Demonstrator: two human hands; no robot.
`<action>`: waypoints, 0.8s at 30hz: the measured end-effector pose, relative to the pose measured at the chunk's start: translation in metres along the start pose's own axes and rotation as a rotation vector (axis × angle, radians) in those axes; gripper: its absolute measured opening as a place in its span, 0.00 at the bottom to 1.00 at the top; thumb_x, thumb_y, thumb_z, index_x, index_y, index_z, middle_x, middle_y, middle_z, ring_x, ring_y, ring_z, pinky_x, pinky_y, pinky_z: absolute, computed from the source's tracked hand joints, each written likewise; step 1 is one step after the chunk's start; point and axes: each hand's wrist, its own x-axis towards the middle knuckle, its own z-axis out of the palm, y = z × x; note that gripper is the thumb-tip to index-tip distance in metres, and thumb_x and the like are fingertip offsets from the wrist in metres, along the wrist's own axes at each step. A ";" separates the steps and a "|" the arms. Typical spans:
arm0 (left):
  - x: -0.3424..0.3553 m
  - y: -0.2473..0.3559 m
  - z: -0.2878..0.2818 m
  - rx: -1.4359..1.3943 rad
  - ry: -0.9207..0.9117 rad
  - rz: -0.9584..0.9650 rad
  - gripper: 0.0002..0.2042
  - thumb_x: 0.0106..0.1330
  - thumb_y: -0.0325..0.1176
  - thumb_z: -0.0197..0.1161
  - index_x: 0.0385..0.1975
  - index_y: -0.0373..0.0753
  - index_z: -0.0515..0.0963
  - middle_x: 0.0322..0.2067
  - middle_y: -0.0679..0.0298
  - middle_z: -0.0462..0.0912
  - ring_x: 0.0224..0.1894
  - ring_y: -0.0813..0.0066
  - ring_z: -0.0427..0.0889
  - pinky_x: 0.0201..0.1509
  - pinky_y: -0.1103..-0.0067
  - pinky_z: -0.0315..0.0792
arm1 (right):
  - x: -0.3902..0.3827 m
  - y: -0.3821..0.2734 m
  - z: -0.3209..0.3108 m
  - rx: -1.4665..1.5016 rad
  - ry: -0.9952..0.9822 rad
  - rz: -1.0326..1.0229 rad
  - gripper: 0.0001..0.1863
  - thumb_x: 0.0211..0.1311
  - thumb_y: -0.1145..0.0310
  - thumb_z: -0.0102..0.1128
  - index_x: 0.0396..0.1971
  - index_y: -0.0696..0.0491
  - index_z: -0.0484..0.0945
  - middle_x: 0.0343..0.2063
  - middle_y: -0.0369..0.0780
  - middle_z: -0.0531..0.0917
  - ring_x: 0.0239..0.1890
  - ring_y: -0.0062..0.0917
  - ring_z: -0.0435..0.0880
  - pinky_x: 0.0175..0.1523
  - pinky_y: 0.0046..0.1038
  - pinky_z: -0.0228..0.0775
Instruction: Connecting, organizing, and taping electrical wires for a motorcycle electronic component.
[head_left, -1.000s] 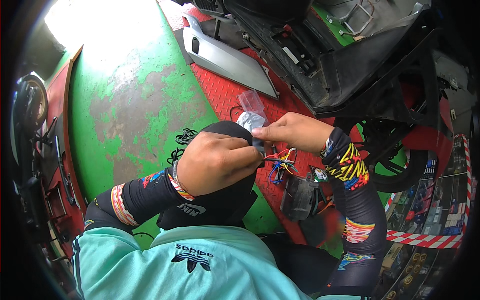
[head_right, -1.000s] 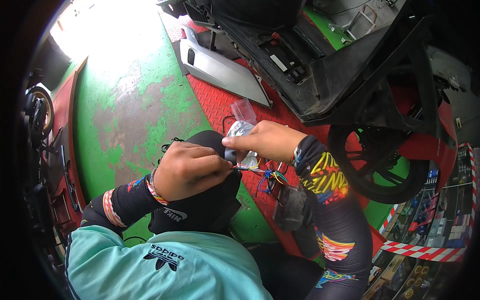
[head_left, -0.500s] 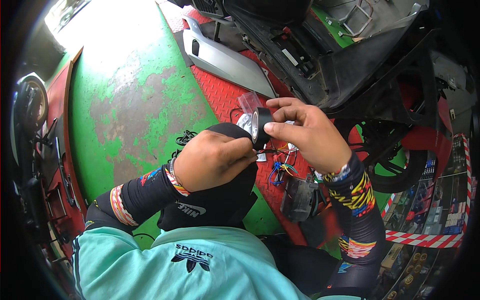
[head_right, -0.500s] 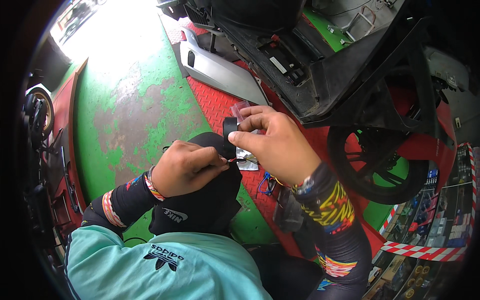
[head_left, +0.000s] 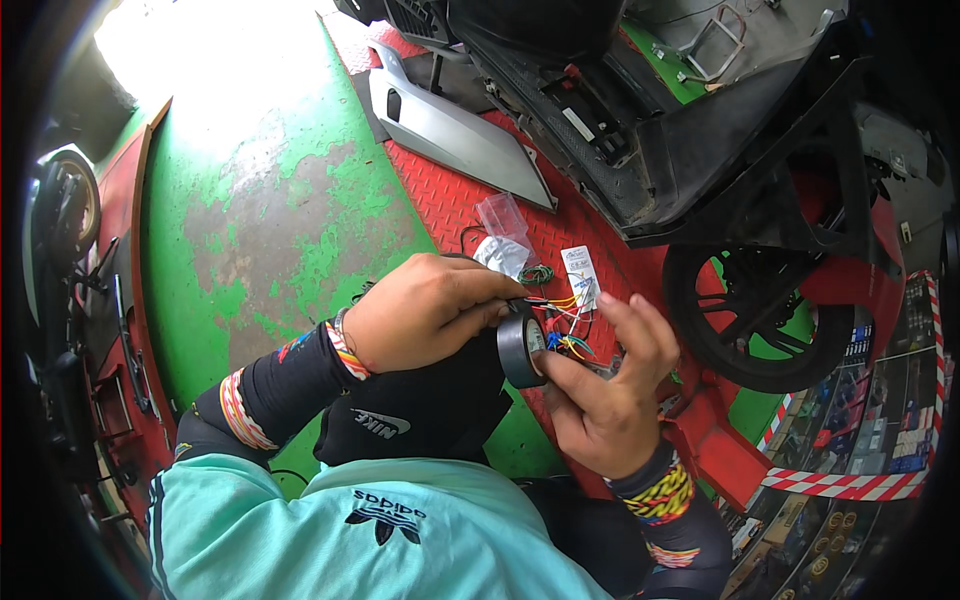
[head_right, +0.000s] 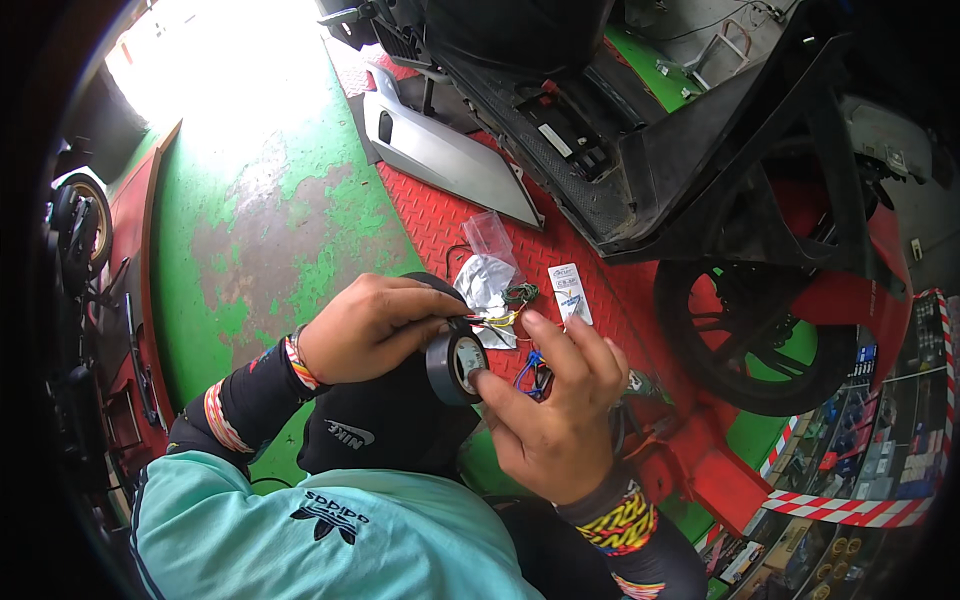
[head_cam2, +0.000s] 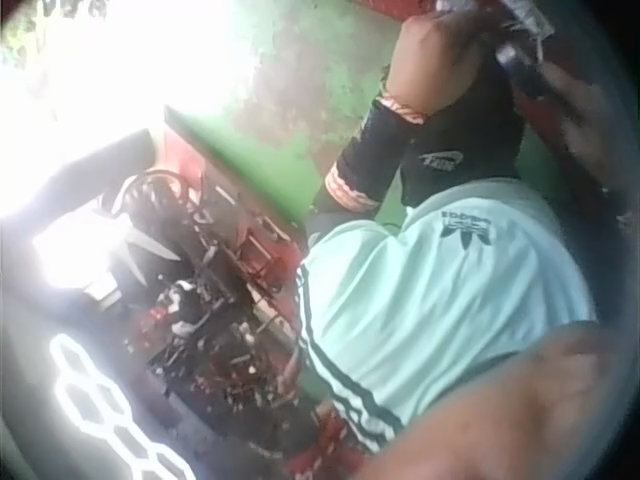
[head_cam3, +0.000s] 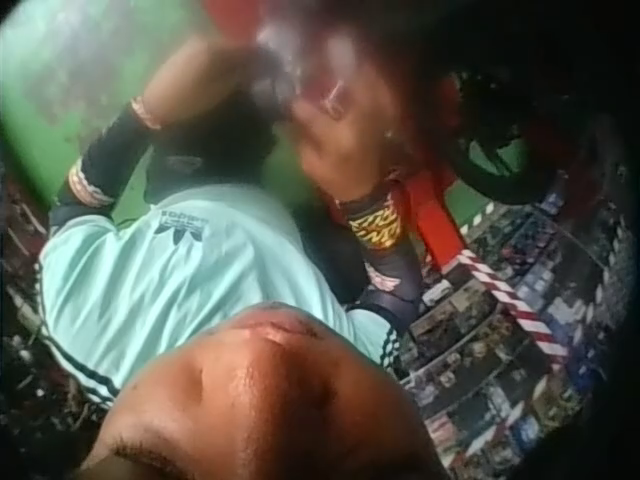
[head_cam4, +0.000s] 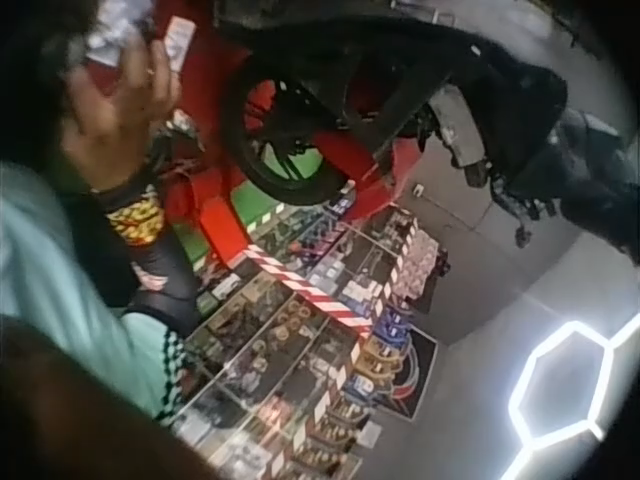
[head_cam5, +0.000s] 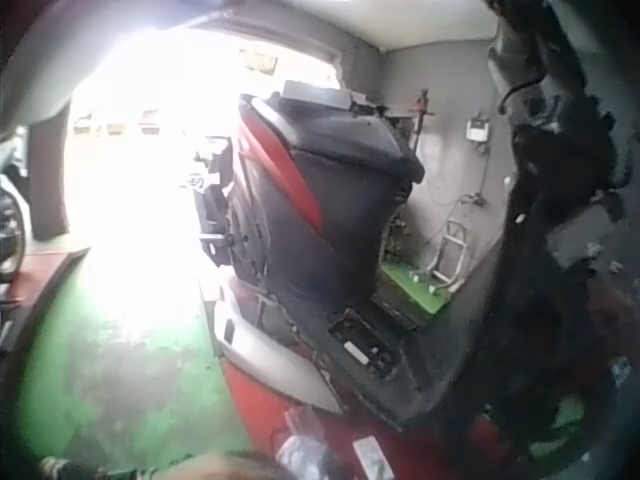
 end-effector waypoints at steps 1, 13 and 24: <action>0.002 0.000 0.001 -0.011 -0.053 0.037 0.17 0.64 0.21 0.63 0.54 0.33 0.81 0.39 0.51 0.88 0.39 0.55 0.89 0.47 0.66 0.81 | -0.012 0.004 0.010 -0.007 0.003 0.007 0.19 0.48 0.65 0.74 0.43 0.34 0.88 0.67 0.41 0.72 0.68 0.44 0.64 0.70 0.49 0.55; 0.013 0.016 0.000 -0.090 -0.130 -0.013 0.09 0.67 0.29 0.70 0.44 0.37 0.84 0.32 0.59 0.83 0.31 0.63 0.86 0.36 0.68 0.77 | -0.022 0.048 0.061 -0.262 0.170 -0.144 0.15 0.58 0.66 0.69 0.45 0.34 0.85 0.48 0.33 0.77 0.53 0.30 0.76 0.59 0.49 0.66; 0.003 0.015 0.023 0.196 0.111 0.238 0.08 0.58 0.30 0.75 0.29 0.42 0.80 0.23 0.65 0.79 0.23 0.63 0.82 0.25 0.67 0.73 | 0.059 0.059 0.018 1.069 -0.009 0.629 0.10 0.72 0.66 0.62 0.44 0.58 0.83 0.32 0.40 0.87 0.38 0.24 0.86 0.47 0.28 0.76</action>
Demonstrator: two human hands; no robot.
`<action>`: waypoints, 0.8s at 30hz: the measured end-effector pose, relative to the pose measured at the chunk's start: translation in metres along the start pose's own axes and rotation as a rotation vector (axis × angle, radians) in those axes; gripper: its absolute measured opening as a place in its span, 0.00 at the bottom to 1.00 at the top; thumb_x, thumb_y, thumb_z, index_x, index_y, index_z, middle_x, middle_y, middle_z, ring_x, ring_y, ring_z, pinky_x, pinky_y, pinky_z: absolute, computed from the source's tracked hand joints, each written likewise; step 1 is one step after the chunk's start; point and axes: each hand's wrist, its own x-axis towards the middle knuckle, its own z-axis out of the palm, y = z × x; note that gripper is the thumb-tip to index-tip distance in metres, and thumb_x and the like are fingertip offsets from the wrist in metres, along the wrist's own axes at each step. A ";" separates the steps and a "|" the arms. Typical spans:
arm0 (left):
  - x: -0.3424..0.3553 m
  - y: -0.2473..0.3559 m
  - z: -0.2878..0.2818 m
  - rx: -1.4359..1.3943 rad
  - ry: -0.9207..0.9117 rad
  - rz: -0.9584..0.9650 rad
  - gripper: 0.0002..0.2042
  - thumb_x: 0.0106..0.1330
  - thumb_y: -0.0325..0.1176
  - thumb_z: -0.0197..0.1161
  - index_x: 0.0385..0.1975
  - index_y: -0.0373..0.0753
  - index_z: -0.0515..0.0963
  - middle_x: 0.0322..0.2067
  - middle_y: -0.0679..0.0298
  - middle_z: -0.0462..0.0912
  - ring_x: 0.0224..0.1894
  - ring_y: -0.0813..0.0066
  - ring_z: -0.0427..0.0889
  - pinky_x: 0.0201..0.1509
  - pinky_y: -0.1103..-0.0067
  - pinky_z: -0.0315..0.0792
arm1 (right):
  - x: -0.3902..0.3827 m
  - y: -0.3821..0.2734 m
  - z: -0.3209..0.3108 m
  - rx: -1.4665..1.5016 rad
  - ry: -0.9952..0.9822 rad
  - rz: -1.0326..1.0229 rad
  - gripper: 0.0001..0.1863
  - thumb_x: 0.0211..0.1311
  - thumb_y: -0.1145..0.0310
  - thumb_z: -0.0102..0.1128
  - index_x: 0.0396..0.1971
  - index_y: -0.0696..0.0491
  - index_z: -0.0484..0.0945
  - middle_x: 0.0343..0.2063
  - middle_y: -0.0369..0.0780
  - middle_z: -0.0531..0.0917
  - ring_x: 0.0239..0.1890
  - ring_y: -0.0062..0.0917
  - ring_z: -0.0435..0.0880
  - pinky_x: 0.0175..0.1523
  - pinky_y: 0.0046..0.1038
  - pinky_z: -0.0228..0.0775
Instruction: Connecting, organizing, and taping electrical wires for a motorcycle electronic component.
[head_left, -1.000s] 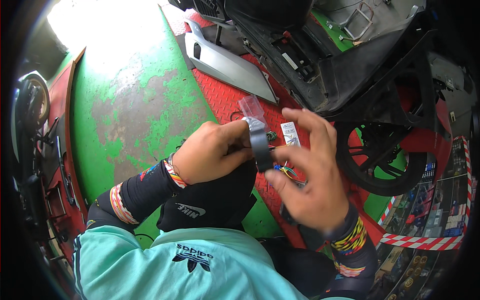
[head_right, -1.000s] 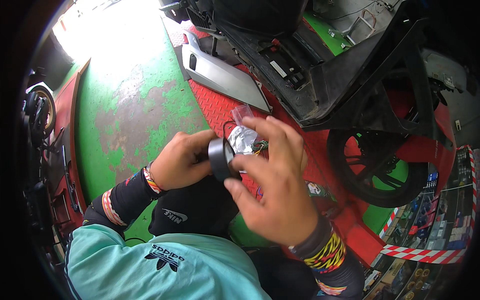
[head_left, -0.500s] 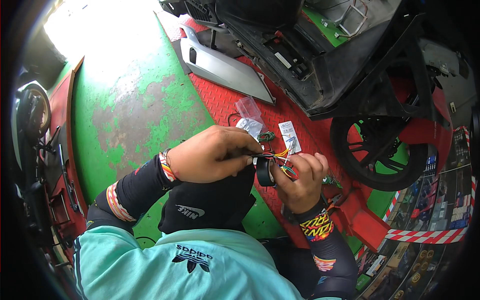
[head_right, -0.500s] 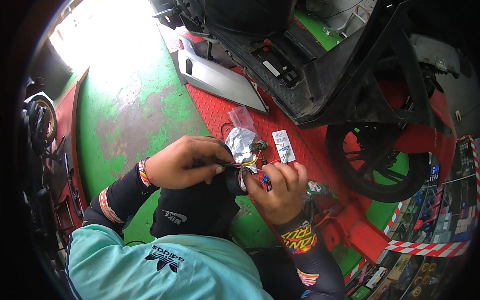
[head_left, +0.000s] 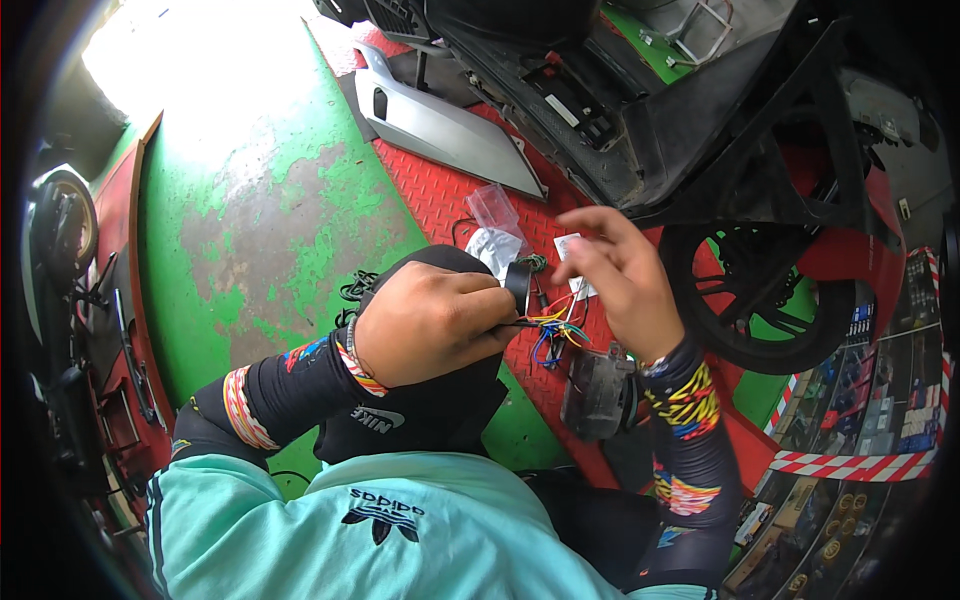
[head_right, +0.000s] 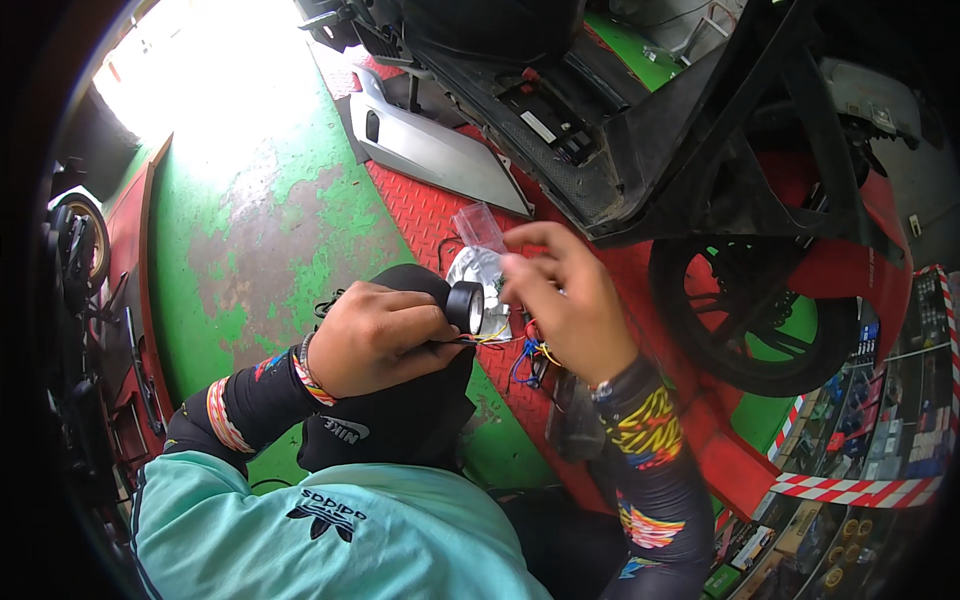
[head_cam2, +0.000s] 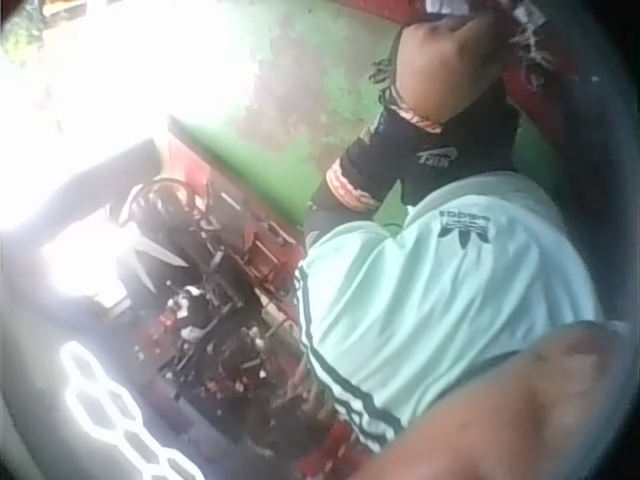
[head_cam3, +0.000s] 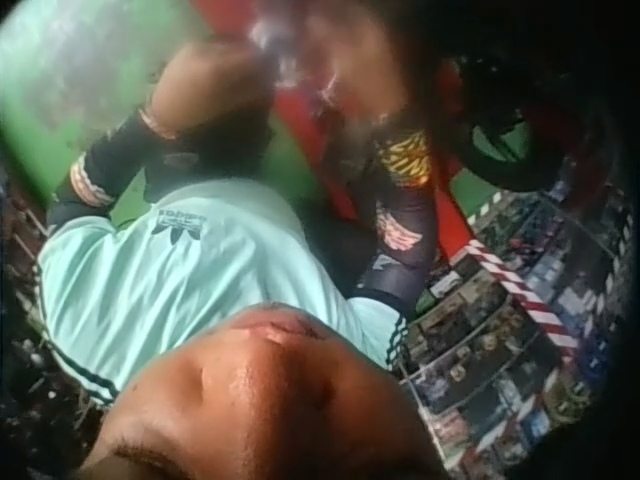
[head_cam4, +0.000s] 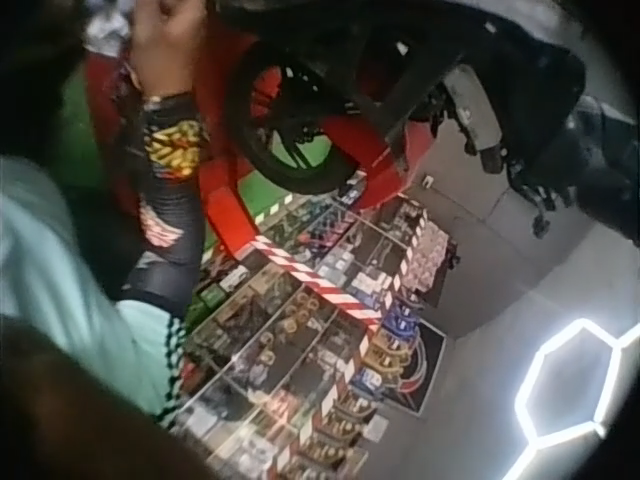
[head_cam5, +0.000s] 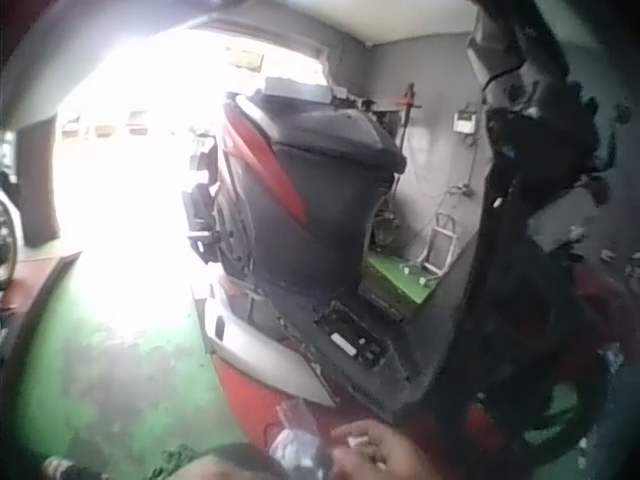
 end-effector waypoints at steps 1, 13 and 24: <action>-0.001 0.000 0.001 -0.002 -0.002 -0.007 0.08 0.58 0.30 0.75 0.29 0.42 0.80 0.23 0.65 0.79 0.23 0.63 0.82 0.25 0.67 0.73 | 0.008 -0.013 0.007 -0.139 -0.134 0.094 0.13 0.72 0.64 0.64 0.45 0.59 0.83 0.31 0.41 0.88 0.36 0.22 0.87 0.44 0.26 0.77; -0.002 -0.009 0.001 -0.023 0.020 0.026 0.09 0.59 0.29 0.76 0.26 0.41 0.79 0.21 0.64 0.79 0.22 0.62 0.82 0.25 0.67 0.74 | 0.036 -0.030 0.028 -0.192 -0.350 0.267 0.23 0.57 0.70 0.76 0.50 0.64 0.81 0.31 0.41 0.88 0.32 0.19 0.86 0.38 0.25 0.78; -0.003 -0.013 0.000 -0.138 -0.045 -0.060 0.07 0.59 0.25 0.73 0.35 0.39 0.83 0.23 0.60 0.83 0.25 0.58 0.85 0.30 0.67 0.77 | -0.007 -0.073 0.034 -0.198 -0.141 0.143 0.23 0.61 0.73 0.73 0.53 0.61 0.74 0.34 0.38 0.86 0.39 0.15 0.84 0.47 0.22 0.75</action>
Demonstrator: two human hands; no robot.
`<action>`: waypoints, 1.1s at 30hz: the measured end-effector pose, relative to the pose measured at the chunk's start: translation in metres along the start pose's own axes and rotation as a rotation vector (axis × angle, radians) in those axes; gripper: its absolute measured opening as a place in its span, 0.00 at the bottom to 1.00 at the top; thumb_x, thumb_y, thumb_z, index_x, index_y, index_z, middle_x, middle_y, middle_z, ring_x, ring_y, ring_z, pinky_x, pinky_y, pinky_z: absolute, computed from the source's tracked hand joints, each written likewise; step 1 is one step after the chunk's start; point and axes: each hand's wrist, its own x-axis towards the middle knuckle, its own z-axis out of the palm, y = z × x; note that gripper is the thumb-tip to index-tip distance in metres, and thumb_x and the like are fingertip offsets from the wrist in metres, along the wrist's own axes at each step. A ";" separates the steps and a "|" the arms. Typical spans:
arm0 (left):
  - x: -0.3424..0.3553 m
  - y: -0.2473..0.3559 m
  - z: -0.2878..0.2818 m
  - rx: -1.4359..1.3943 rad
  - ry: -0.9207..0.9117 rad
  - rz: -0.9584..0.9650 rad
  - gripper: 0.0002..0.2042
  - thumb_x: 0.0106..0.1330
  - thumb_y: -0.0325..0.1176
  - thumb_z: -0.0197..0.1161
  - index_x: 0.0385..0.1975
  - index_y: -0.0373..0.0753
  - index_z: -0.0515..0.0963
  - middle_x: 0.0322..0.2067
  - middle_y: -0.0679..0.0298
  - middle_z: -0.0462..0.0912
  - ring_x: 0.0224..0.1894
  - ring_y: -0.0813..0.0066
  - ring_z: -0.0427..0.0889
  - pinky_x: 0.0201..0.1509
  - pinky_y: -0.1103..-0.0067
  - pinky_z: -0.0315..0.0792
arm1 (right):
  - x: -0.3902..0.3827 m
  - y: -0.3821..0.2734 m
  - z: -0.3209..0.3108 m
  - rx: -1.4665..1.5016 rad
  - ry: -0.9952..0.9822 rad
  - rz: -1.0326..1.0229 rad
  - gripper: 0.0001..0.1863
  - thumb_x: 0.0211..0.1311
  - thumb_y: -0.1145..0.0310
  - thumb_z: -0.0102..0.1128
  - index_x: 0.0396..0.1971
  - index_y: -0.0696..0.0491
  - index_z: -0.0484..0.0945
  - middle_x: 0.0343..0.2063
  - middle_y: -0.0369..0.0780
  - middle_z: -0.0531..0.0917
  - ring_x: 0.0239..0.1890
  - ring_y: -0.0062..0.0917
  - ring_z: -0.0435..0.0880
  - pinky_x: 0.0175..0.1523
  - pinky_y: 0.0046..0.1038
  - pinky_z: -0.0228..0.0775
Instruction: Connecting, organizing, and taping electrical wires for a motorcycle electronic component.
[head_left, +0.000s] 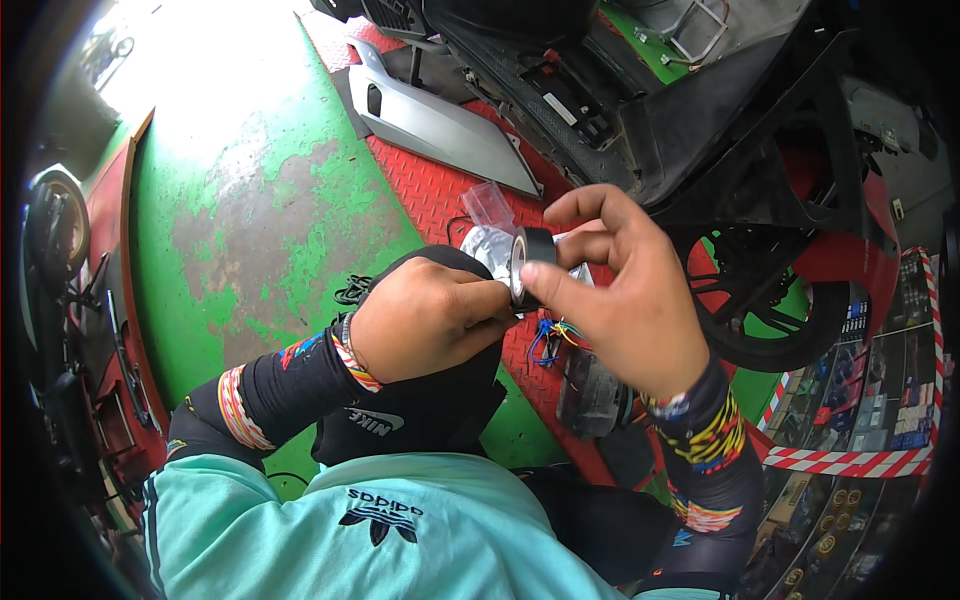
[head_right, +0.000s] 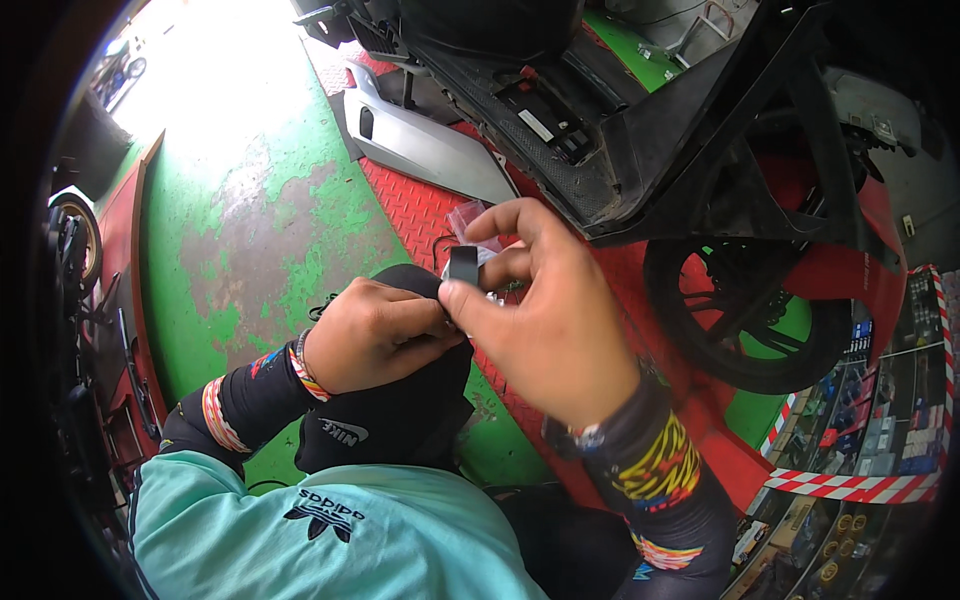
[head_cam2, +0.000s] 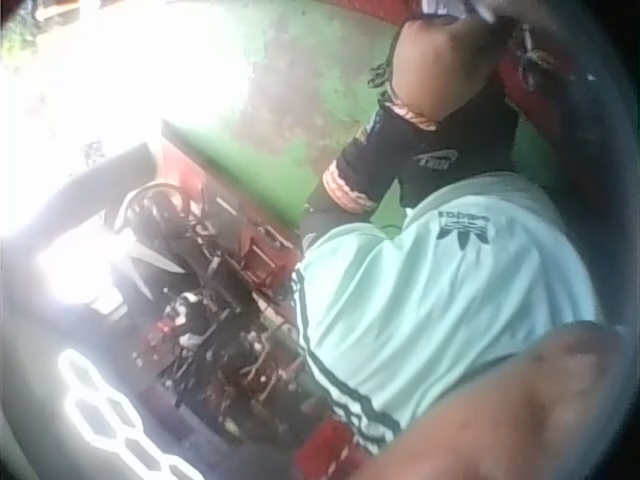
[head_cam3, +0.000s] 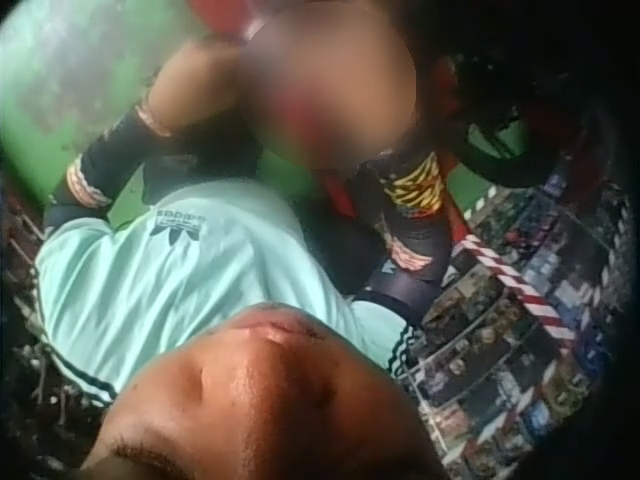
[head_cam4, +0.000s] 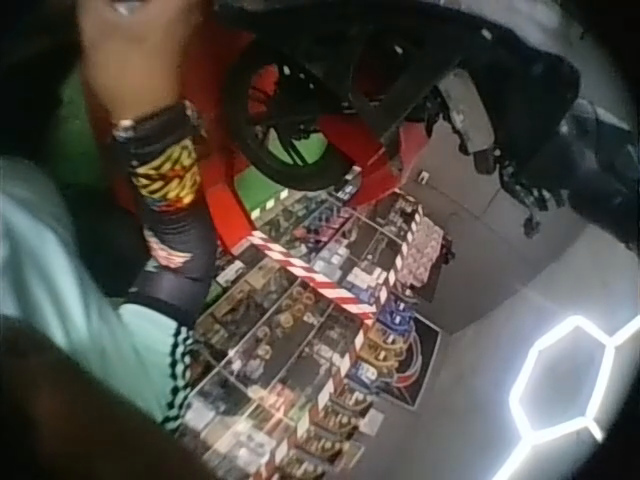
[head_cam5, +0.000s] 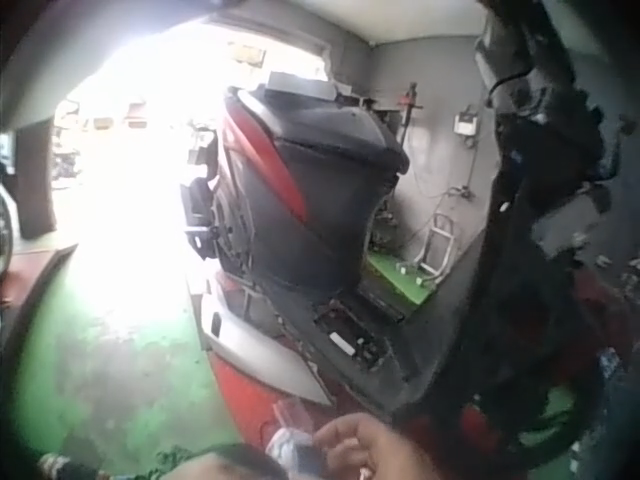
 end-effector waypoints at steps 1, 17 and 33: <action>0.001 0.001 0.000 0.001 0.001 0.001 0.07 0.59 0.25 0.73 0.35 0.39 0.83 0.23 0.60 0.83 0.25 0.58 0.85 0.30 0.67 0.77 | -0.005 0.002 0.002 -0.060 0.016 -0.053 0.23 0.60 0.74 0.74 0.52 0.60 0.74 0.35 0.37 0.85 0.40 0.16 0.84 0.48 0.22 0.75; 0.010 -0.001 -0.010 -0.052 -0.041 0.016 0.15 0.66 0.20 0.62 0.51 0.35 0.83 0.33 0.55 0.86 0.33 0.65 0.90 0.38 0.73 0.81 | -0.082 0.091 0.013 -0.934 0.362 -0.761 0.32 0.47 0.68 0.80 0.56 0.45 0.81 0.41 0.28 0.88 0.42 0.24 0.77 0.52 0.37 0.60; 0.021 0.021 -0.029 -0.451 -0.256 -0.521 0.08 0.73 0.25 0.67 0.47 0.31 0.80 0.35 0.64 0.87 0.34 0.81 0.87 0.40 0.82 0.81 | -0.045 0.127 0.025 -0.811 0.323 -0.741 0.28 0.53 0.61 0.78 0.55 0.49 0.83 0.51 0.32 0.88 0.54 0.32 0.78 0.57 0.41 0.64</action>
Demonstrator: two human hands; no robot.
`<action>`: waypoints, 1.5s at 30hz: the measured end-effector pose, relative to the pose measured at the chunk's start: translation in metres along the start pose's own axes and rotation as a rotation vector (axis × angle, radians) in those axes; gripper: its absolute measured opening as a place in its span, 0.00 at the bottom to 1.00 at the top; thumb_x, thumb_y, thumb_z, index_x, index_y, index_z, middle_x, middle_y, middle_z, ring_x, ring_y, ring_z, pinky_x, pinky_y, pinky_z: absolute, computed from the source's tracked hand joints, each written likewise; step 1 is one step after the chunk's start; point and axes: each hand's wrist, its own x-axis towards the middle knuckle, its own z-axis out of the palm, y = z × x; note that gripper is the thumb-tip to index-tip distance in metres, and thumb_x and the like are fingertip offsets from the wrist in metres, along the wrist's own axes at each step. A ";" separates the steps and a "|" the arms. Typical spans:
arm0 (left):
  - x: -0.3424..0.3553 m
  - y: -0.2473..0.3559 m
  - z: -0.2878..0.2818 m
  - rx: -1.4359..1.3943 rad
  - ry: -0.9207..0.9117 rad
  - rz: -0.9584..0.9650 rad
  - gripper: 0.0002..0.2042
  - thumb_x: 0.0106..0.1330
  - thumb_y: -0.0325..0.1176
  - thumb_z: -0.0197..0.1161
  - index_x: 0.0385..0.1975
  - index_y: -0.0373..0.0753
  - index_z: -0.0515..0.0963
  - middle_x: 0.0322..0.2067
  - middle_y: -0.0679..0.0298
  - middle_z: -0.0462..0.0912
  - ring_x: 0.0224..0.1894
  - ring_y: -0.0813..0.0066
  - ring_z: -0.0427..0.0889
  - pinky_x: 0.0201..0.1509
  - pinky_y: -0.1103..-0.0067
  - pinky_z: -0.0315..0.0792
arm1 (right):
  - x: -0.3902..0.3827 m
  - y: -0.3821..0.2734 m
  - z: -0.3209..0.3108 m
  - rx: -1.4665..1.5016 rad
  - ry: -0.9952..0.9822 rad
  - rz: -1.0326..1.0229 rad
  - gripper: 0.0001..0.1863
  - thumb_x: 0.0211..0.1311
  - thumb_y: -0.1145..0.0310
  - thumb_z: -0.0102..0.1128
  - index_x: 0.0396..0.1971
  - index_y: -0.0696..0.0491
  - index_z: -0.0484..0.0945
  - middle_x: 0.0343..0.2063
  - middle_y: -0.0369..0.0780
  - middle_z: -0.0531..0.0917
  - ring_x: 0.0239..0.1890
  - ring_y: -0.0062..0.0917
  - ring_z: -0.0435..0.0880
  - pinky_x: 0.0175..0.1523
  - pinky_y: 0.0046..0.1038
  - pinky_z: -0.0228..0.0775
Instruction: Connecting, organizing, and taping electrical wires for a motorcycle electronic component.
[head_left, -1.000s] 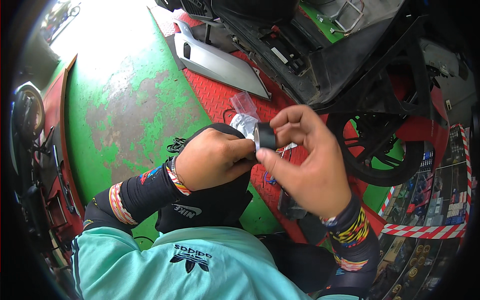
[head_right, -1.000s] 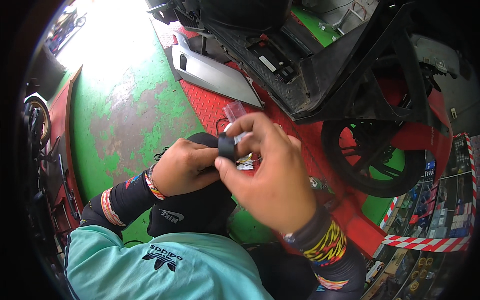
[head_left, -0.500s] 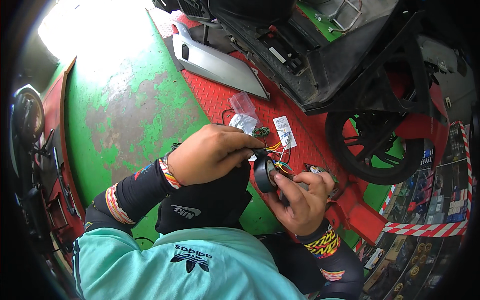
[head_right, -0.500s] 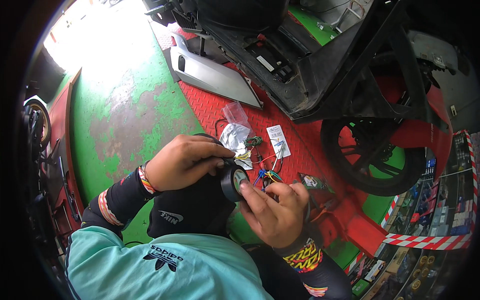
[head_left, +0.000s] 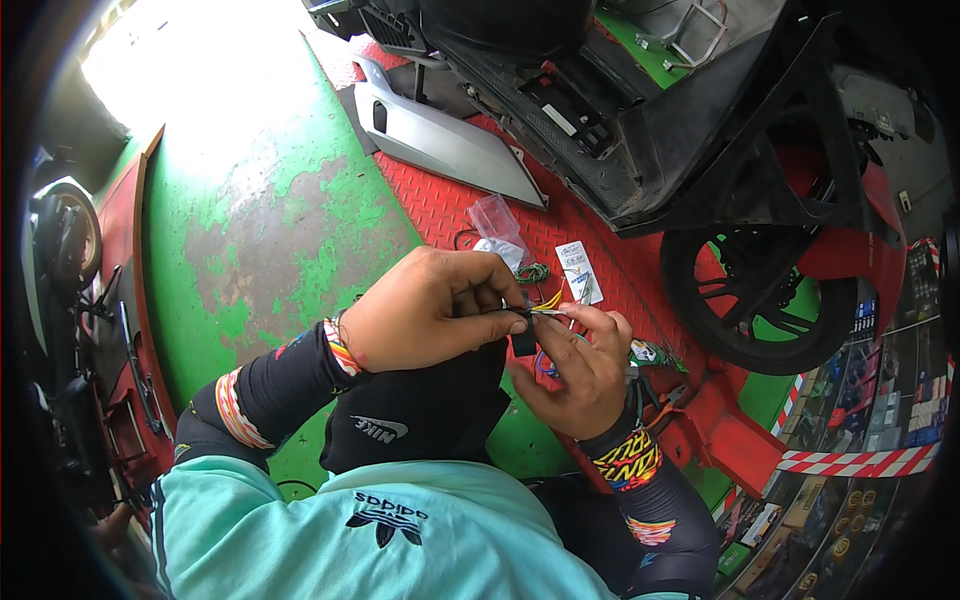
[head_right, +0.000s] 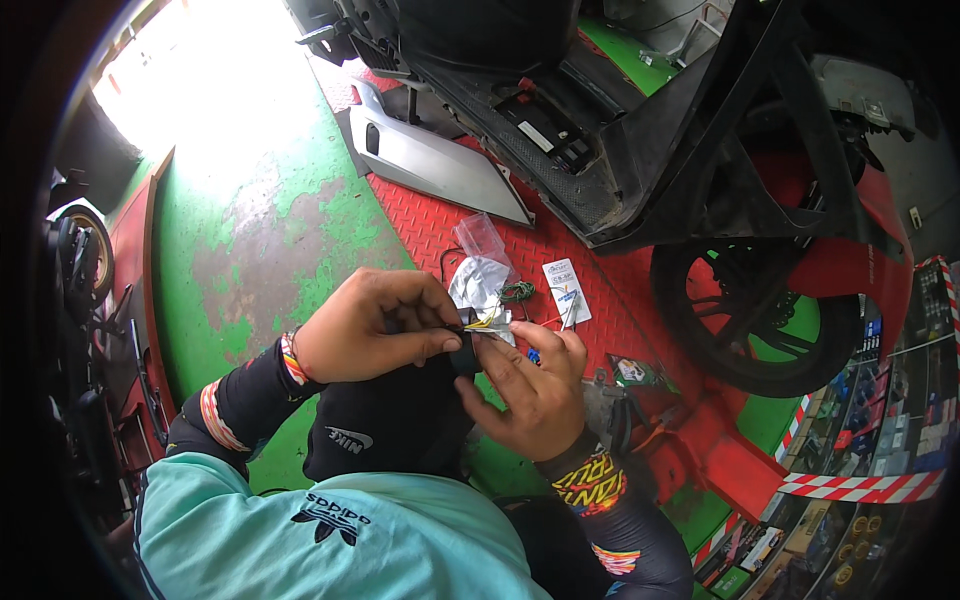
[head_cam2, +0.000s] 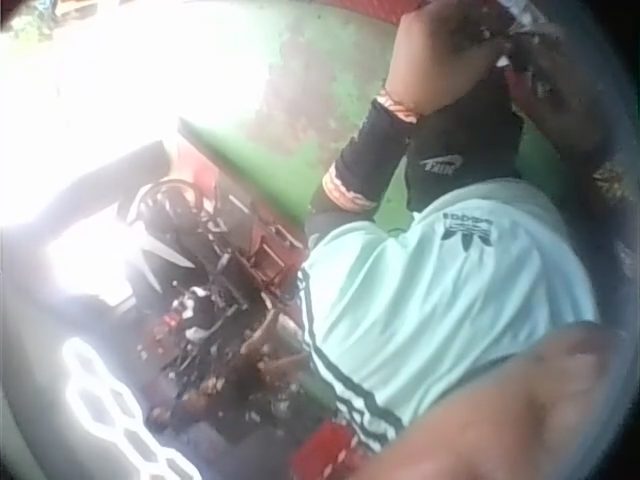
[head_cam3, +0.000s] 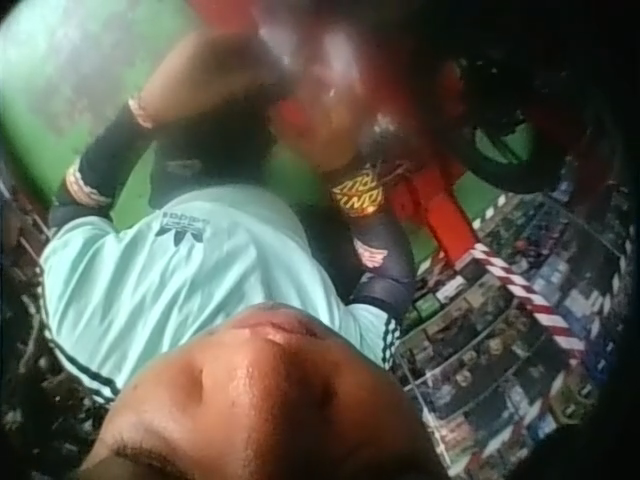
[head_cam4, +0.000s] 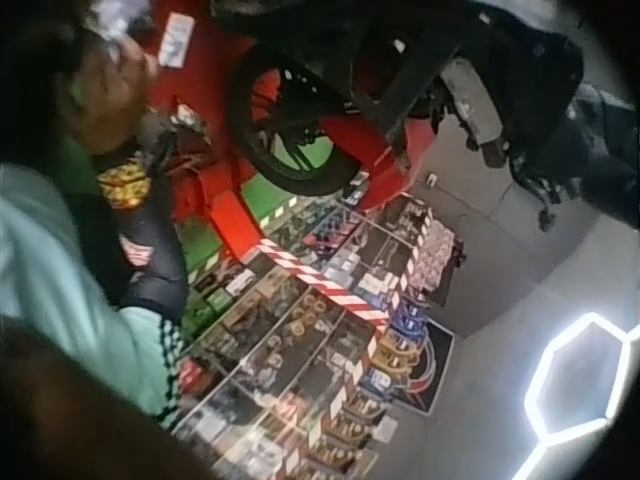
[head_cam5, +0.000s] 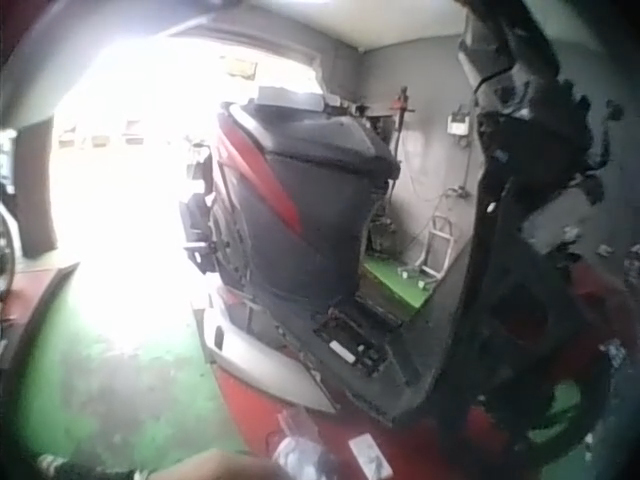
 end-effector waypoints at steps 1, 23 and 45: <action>0.000 -0.001 0.001 -0.009 0.017 -0.005 0.08 0.72 0.26 0.68 0.46 0.32 0.80 0.34 0.65 0.87 0.34 0.82 0.87 0.39 0.83 0.80 | 0.002 -0.001 -0.002 0.000 0.003 0.002 0.28 0.53 0.61 0.78 0.55 0.49 0.83 0.51 0.32 0.88 0.54 0.32 0.78 0.57 0.41 0.64; 0.007 -0.015 0.018 -0.283 0.208 -0.034 0.06 0.78 0.28 0.60 0.47 0.32 0.77 0.33 0.67 0.82 0.34 0.82 0.83 0.40 0.81 0.78 | 0.021 0.000 -0.002 0.528 0.038 0.424 0.14 0.55 0.64 0.75 0.29 0.56 0.79 0.26 0.39 0.80 0.29 0.31 0.80 0.36 0.32 0.71; 0.005 -0.012 0.021 -0.202 -0.029 -0.064 0.05 0.74 0.22 0.62 0.46 0.32 0.78 0.37 0.63 0.90 0.37 0.78 0.90 0.42 0.82 0.81 | 0.008 0.049 0.049 1.265 -0.173 0.314 0.12 0.68 0.72 0.65 0.50 0.53 0.79 0.67 0.45 0.71 0.65 0.33 0.77 0.68 0.34 0.71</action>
